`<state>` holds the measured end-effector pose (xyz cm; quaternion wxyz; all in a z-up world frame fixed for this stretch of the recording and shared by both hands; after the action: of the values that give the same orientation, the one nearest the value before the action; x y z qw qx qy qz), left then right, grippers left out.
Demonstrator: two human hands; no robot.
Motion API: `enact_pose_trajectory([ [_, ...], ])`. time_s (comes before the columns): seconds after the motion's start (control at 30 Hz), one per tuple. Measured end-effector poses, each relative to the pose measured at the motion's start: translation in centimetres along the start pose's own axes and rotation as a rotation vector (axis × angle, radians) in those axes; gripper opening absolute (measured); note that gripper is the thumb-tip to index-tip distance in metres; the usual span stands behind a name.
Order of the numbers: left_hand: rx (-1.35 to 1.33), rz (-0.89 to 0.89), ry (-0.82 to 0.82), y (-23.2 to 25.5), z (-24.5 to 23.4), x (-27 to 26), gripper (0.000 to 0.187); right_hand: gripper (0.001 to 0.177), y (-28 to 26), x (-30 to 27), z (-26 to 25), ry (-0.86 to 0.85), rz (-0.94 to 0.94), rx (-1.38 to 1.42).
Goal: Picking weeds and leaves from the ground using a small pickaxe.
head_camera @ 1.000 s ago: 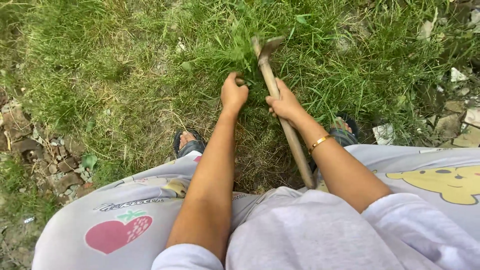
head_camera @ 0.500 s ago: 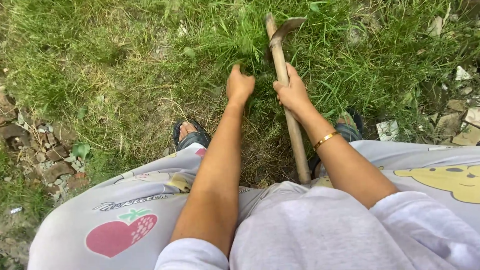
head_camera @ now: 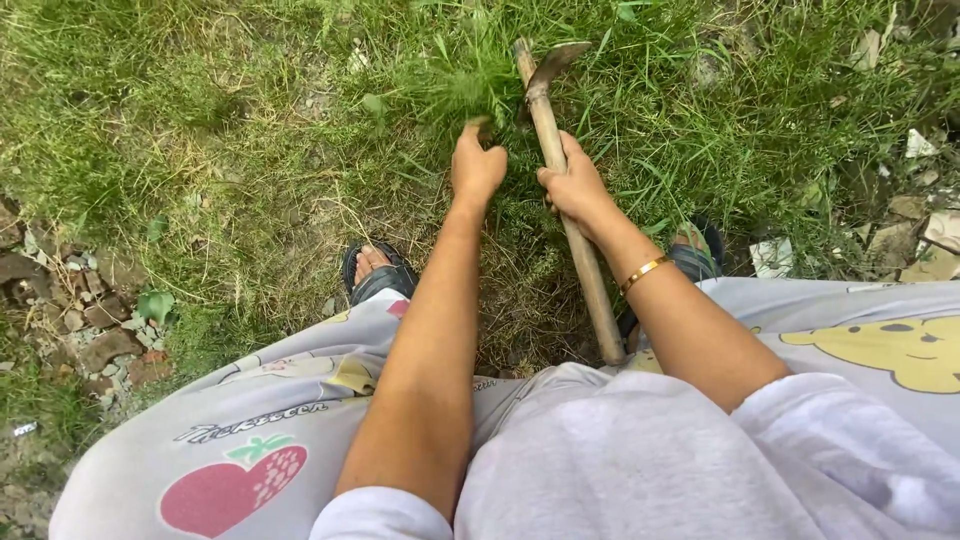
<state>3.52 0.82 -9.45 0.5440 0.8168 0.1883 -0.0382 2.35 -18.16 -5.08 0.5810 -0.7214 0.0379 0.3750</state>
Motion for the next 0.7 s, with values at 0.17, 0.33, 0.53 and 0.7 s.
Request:
enact_pose_trajectory([
  [0.17, 0.134, -0.315, -0.080, -3.4, 1.0, -0.7, 0.062, 0.063, 0.5, 0.3, 0.7, -0.061, 0.023, 0.147],
  [0.33, 0.109, -0.036, -0.067, -7.6, 3.3, 1.6, 0.074, 0.070, 0.4, -0.1, 0.1, 0.011, 0.009, -0.016],
  [0.53, 0.146, -0.217, -0.111, -4.2, 2.5, 0.7, 0.061, 0.072, -0.7, -0.4, -0.1, 0.042, 0.019, -0.066],
  [0.7, 0.161, -0.297, -0.028, -3.4, 1.5, 0.3, 0.045, 0.070, 0.0, 0.1, 0.3, -0.004, 0.060, -0.008],
])
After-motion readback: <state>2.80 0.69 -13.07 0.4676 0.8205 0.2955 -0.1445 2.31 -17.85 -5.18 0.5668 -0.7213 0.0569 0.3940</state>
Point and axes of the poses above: each hand's wrist, its own x-axis towards the middle knuckle, its own z-axis out of the palm, y = z × x, the point moved 8 cm from there along x, towards the middle knuckle, and after that the axes turned 12 degrees about -y, right-handed, at the moved point
